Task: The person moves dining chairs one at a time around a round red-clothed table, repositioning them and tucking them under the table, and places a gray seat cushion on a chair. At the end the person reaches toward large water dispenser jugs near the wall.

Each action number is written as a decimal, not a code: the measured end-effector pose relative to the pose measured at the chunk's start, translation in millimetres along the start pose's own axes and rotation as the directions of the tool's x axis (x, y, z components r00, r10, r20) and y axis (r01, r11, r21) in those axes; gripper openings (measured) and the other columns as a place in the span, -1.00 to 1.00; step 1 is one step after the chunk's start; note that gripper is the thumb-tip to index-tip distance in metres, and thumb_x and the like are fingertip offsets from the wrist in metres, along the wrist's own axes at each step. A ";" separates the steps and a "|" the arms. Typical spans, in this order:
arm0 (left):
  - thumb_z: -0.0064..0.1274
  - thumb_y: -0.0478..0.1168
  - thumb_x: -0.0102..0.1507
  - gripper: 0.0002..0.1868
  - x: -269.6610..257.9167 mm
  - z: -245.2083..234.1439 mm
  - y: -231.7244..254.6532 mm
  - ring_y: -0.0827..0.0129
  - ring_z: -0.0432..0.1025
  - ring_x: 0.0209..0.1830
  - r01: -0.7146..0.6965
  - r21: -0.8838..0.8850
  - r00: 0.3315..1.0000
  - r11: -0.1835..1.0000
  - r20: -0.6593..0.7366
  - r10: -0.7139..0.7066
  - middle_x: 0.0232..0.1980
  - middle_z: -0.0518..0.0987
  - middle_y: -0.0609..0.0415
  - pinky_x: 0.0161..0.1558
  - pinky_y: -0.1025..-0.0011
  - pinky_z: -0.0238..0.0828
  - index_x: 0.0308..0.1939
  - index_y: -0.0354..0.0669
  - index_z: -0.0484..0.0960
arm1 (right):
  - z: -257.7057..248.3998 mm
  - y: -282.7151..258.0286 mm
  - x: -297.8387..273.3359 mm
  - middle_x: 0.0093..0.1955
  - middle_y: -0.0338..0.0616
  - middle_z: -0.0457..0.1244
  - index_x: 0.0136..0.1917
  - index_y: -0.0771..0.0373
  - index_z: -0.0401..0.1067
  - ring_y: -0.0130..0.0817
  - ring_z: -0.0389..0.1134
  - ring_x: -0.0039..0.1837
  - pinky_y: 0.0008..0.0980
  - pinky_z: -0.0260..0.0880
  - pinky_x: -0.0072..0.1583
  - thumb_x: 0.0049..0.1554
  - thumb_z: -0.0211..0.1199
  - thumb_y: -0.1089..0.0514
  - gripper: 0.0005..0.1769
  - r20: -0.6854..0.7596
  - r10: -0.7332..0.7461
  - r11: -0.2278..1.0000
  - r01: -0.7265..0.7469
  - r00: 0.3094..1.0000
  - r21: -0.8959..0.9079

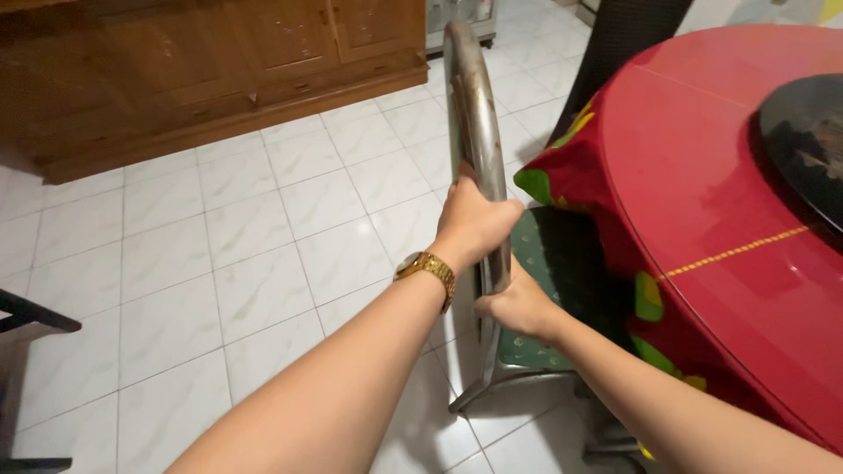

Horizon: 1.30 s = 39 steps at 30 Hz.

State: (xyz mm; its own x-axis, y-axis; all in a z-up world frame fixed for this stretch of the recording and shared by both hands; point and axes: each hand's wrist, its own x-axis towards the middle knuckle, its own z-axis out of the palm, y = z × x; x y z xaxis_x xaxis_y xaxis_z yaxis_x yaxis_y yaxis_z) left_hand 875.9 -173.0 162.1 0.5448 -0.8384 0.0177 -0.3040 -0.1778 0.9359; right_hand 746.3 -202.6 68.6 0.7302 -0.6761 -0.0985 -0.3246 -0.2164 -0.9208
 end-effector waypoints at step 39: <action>0.06 -0.18 -0.01 -0.25 382.2 -10.0 -16.0 -0.01 0.56 0.09 -0.067 0.100 0.978 0.993 0.205 0.045 0.09 0.62 -0.22 0.13 0.22 0.47 0.29 -0.21 0.34 | -47.2 -14.2 347.6 0.43 -0.05 0.14 0.57 0.21 -0.07 -0.19 0.14 0.46 -0.29 0.16 0.40 -0.25 0.32 0.28 0.15 -0.287 0.055 0.998 -0.064 0.956 -0.022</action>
State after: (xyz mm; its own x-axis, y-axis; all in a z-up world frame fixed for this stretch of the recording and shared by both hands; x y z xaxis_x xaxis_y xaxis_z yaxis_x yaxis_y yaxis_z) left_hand 1096.8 -485.4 157.4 0.3583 -0.9335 -0.0125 -0.4162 -0.1717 0.8929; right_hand 976.3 -467.7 65.3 0.5077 -0.8608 -0.0368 -0.3837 -0.1877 -0.9042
